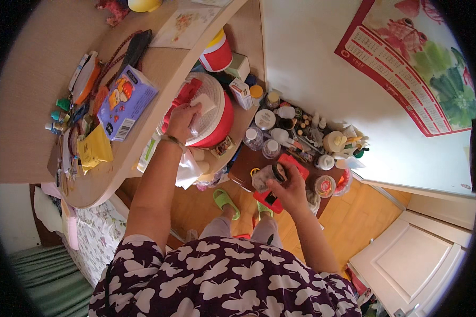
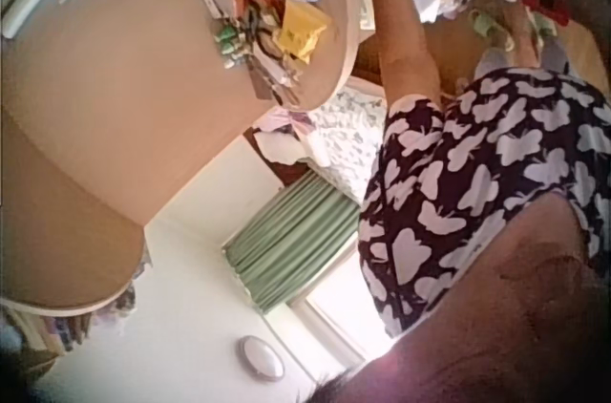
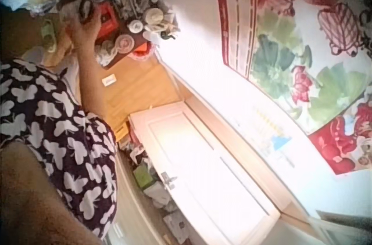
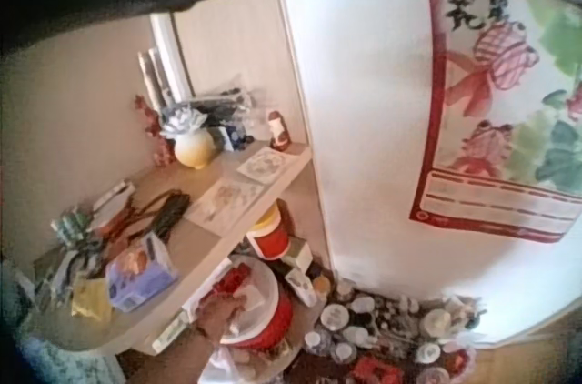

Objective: The person tidies a cluttered bedroom by picking up various small items from a shelf, organizing cards and personal effects, and placing items back onto shelves or into containers.

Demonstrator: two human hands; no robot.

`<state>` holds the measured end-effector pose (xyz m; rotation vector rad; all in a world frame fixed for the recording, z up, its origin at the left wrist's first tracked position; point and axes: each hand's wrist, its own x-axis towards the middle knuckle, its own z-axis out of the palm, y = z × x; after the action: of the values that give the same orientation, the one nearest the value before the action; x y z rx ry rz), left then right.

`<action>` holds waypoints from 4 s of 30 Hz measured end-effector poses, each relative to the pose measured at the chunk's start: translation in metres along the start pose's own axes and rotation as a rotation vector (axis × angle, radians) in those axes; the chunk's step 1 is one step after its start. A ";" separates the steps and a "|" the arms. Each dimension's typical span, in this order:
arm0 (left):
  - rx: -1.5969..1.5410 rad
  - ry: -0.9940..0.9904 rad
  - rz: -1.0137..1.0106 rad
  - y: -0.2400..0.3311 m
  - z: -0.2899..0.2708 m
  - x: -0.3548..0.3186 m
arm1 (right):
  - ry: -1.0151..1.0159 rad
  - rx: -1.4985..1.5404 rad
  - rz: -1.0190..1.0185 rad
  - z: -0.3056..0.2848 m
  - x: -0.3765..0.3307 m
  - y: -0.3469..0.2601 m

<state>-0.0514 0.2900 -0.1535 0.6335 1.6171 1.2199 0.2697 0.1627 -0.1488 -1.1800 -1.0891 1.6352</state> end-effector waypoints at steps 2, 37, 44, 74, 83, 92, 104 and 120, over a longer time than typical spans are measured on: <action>0.066 0.015 0.004 -0.004 0.001 -0.001 | -0.005 -0.043 -0.050 0.001 0.017 -0.006; -0.125 -0.093 -0.167 -0.030 -0.076 -0.161 | -0.078 -0.724 -0.303 0.010 0.037 -0.022; -0.337 -0.037 -0.321 -0.083 -0.104 -0.209 | -0.290 -1.008 -0.300 0.050 0.075 0.092; -0.692 -0.463 -0.347 -0.064 -0.033 -0.213 | -0.386 0.049 0.186 0.132 0.007 0.016; -0.528 -0.410 -0.092 -0.038 -0.016 -0.216 | -0.358 0.174 0.247 0.093 -0.026 -0.001; 0.378 -0.578 0.401 -0.061 -0.039 -0.215 | -0.295 0.085 0.159 0.070 -0.023 -0.020; -0.083 -0.482 -0.294 -0.062 -0.027 -0.238 | -0.200 0.003 0.035 0.032 -0.036 -0.007; 0.048 -0.410 -0.172 -0.052 0.018 -0.239 | 0.146 0.109 -0.122 -0.012 -0.079 0.026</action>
<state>0.0649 0.0786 -0.1088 0.7072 1.3276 0.8614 0.2950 0.0830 -0.1560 -1.1211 -0.9491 1.4727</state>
